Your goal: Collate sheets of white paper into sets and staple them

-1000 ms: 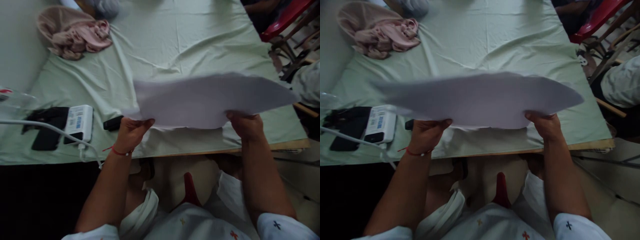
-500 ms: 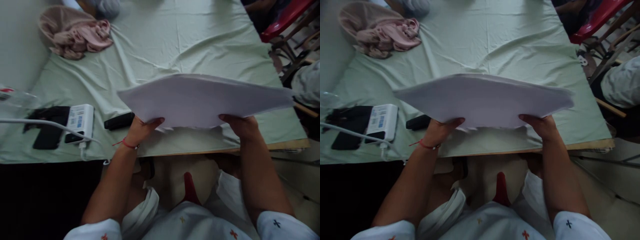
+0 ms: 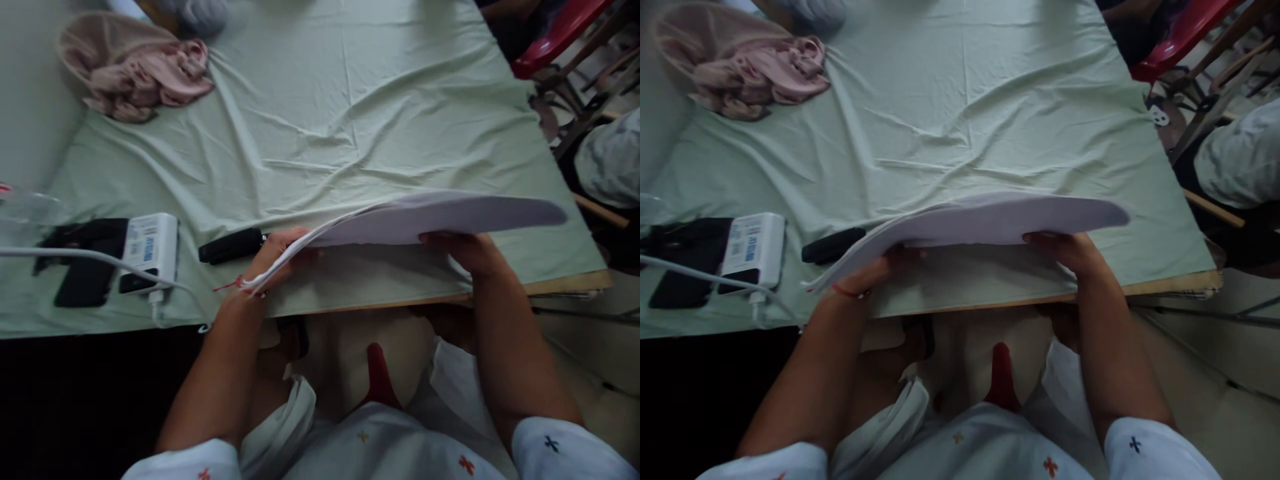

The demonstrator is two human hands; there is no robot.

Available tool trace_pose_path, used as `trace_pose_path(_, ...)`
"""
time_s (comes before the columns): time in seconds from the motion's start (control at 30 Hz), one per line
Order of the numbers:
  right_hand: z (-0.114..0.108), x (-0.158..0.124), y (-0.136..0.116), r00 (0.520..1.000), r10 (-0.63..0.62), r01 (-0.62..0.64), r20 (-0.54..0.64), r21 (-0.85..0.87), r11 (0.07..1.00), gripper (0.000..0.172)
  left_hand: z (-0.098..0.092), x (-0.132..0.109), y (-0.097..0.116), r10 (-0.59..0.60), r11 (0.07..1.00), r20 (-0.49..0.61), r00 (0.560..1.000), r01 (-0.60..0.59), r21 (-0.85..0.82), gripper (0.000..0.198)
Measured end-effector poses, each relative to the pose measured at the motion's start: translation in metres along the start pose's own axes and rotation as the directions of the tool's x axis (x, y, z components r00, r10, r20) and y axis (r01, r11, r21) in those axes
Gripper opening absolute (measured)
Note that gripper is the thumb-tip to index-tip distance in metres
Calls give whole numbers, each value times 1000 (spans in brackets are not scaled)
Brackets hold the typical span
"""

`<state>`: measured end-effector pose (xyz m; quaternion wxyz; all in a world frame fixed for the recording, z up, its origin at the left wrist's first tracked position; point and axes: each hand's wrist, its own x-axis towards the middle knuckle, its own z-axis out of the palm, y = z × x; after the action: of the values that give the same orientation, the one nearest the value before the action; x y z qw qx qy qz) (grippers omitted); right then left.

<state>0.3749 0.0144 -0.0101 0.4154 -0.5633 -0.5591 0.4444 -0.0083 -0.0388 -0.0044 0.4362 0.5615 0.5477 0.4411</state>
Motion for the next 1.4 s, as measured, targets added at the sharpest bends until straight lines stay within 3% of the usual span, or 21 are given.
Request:
trace_pose_path(0.07, 2, 1, -1, 1000, 5, -5, -22, 22, 1000, 39, -1, 0, -3, 15, 997, 1, 1000, -15, 72, 27)
trace_pose_path(0.17, 8, -2, -4, 999, 26, -21, -46, 108, 994, 43, 2, -5, -5, 23, 994, -108, 994, -11, 106, 26)
trace_pose_path(0.23, 12, -4, -7, 998, 50, -43, -37, 174, 984, 44, 8, -8, -3, -36, 999, -145, 989, 35, -6, 38)
trace_pose_path(0.33, 14, -7, -12, 995, 100, -101, 15, 229, 968, 36, 18, -11, 0, -146, 973, -101, 984, 124, -194, 50)
trace_pose_path(0.43, 15, -8, -17, 993, 114, -109, -4, 268, 957, 30, 23, -10, 2, -220, 941, -56, 974, 196, -275, 48)
trace_pose_path(0.67, 17, -10, -22, 987, 162, -157, 6, 265, 951, 29, 30, -4, 7, -350, 869, -131, 927, 270, -414, 50)
trace_pose_path(0.93, 17, -11, -25, 982, 183, -186, 39, 337, 923, 38, 24, -6, 3, -284, 902, -89, 955, 234, -362, 61)
trace_pose_path(1.1, 16, -11, -21, 964, 238, -264, 119, 306, 915, 38, 22, -7, 5, -282, 902, -114, 953, 223, -370, 62)
trace_pose_path(1.23, 17, -7, -15, 986, 167, -155, -10, 320, 934, 28, 23, -7, 8, -286, 879, -65, 956, 235, -415, 62)
trace_pose_path(1.4, 20, -2, -16, 982, 119, -58, -150, 356, 933, 32, 21, -8, 13, -359, 827, 79, 930, 357, -435, 53)
